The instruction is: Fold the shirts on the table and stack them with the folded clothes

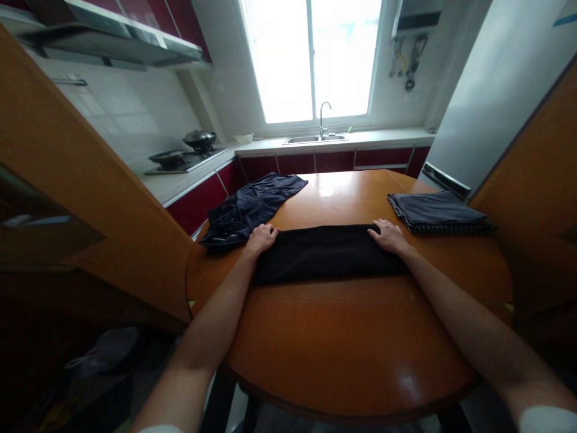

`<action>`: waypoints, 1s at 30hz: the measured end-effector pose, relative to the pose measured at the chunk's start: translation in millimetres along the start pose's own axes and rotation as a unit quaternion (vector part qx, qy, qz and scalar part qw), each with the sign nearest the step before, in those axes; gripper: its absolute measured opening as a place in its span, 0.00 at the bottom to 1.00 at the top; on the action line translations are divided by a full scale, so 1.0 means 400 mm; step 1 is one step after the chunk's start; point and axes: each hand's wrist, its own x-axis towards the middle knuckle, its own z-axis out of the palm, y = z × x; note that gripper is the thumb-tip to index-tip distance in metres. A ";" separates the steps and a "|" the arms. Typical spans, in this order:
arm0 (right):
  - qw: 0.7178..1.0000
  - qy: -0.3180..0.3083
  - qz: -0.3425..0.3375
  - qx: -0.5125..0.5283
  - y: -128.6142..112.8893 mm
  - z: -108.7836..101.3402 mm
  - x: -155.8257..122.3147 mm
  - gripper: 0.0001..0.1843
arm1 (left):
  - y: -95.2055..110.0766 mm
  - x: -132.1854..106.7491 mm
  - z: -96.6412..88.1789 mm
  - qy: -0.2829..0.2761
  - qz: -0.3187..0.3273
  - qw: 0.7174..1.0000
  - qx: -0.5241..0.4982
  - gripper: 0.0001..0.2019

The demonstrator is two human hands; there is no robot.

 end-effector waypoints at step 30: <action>0.980 -0.051 -0.187 0.043 -0.298 0.020 -0.186 0.31 | 0.338 -0.225 0.076 -0.054 0.323 0.944 -0.041 0.28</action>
